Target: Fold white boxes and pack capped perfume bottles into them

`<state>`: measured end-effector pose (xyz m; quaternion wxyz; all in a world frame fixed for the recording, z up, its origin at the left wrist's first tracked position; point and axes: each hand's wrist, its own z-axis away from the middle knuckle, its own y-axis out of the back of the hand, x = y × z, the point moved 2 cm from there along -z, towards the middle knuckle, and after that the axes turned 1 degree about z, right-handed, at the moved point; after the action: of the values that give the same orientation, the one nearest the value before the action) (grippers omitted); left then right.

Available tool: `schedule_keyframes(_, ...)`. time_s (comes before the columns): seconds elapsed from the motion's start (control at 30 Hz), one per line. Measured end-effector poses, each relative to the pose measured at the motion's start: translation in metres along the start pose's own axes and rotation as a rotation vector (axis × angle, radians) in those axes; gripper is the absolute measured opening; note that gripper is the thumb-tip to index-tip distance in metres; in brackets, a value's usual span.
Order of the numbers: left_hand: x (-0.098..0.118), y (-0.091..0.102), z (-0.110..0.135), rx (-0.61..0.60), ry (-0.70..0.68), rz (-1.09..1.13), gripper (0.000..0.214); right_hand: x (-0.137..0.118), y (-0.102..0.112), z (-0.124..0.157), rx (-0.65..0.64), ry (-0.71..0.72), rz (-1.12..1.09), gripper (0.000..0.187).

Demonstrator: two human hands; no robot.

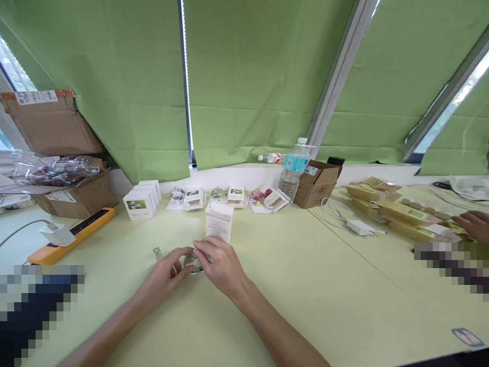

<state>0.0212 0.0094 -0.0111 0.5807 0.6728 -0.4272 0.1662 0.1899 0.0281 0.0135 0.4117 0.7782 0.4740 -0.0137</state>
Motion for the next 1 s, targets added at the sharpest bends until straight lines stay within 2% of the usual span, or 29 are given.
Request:
schedule_keyframes(0.2, 0.0, 0.0, 0.0, -0.019, 0.007, -0.007, 0.034, 0.0, -0.003, 0.003, -0.022, 0.086, 0.205, 0.027)
schedule_keyframes(0.53, 0.0, -0.001, 0.0, -0.006, -0.013, -0.005, 0.034, -0.019, -0.002, 0.002, -0.105, 0.155, 0.515, 0.029)
schedule_keyframes(0.67, 0.001, -0.001, 0.001, -0.011, -0.019, -0.001, 0.034, -0.022, -0.003, 0.001, -0.116, 0.121, 0.54, 0.028)
schedule_keyframes(0.83, 0.002, -0.001, 0.001, -0.003, -0.017, 0.004, 0.032, -0.019, -0.003, 0.0, -0.069, 0.056, 0.466, 0.023)
schedule_keyframes(1.0, 0.003, 0.0, 0.001, -0.007, -0.025, 0.012, 0.033, -0.019, -0.005, 0.002, -0.05, 0.059, 0.483, 0.025)
